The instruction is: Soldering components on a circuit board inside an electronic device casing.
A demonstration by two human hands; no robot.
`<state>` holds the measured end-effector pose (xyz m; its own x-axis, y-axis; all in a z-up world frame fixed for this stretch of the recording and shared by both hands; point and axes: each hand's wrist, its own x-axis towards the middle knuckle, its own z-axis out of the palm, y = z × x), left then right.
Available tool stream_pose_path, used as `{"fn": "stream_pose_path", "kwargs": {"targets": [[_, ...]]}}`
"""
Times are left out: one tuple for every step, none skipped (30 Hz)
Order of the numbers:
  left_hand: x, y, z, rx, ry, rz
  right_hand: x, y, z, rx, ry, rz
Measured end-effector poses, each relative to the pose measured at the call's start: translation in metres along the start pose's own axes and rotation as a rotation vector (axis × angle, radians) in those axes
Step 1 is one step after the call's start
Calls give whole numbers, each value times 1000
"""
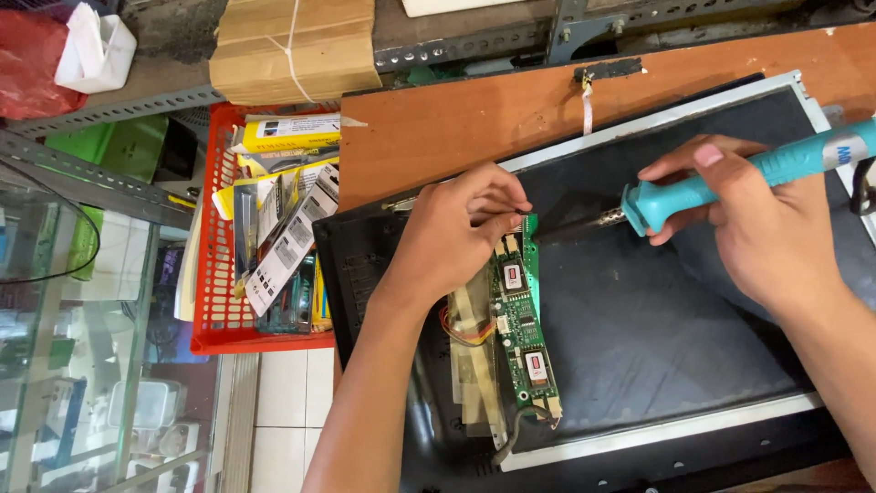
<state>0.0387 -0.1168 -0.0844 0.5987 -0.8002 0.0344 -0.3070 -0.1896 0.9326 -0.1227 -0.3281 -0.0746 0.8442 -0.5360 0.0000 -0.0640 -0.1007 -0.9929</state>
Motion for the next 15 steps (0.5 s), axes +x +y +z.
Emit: {"fn": "stream_pose_path", "kwargs": {"targets": [[0,0,0,1,1,1,-1,0,1,1,0,-2],[0,1,0,11,-6,-27,-1,-1,1,23,36,4],[1,2,0,19,-13,-54,-2,-1,1,44,74,8],[2,3,-1,20,-13,-51,-1,-2,2,44,76,5],[2,4,-1,24,-15,-70,0,-2,3,67,82,-8],[2,5,-1,28,-16,-89,1,-3,4,90,89,-21],[1,4,0,27,-18,-90,0,-7,8,90,90,-19],[1,4,0,13,-15,-90,-1,-11,11,22,62,-16],[2,3,-1,2,-10,-88,-1,-16,16,-45,33,-17],[2,5,-1,4,-11,-87,-2,-13,15,-44,35,-18],[1,6,-2,4,-13,-105,-2,-10,14,-31,49,-20],[1,7,-3,4,-15,-124,-3,-6,13,-19,64,-23],[0,8,-4,2,-16,-126,-3,-4,13,-19,63,-20],[0,9,-5,-10,-26,-122,-4,-2,12,12,80,-13],[0,10,-6,-23,-36,-118,-5,1,12,43,97,-5]]}}
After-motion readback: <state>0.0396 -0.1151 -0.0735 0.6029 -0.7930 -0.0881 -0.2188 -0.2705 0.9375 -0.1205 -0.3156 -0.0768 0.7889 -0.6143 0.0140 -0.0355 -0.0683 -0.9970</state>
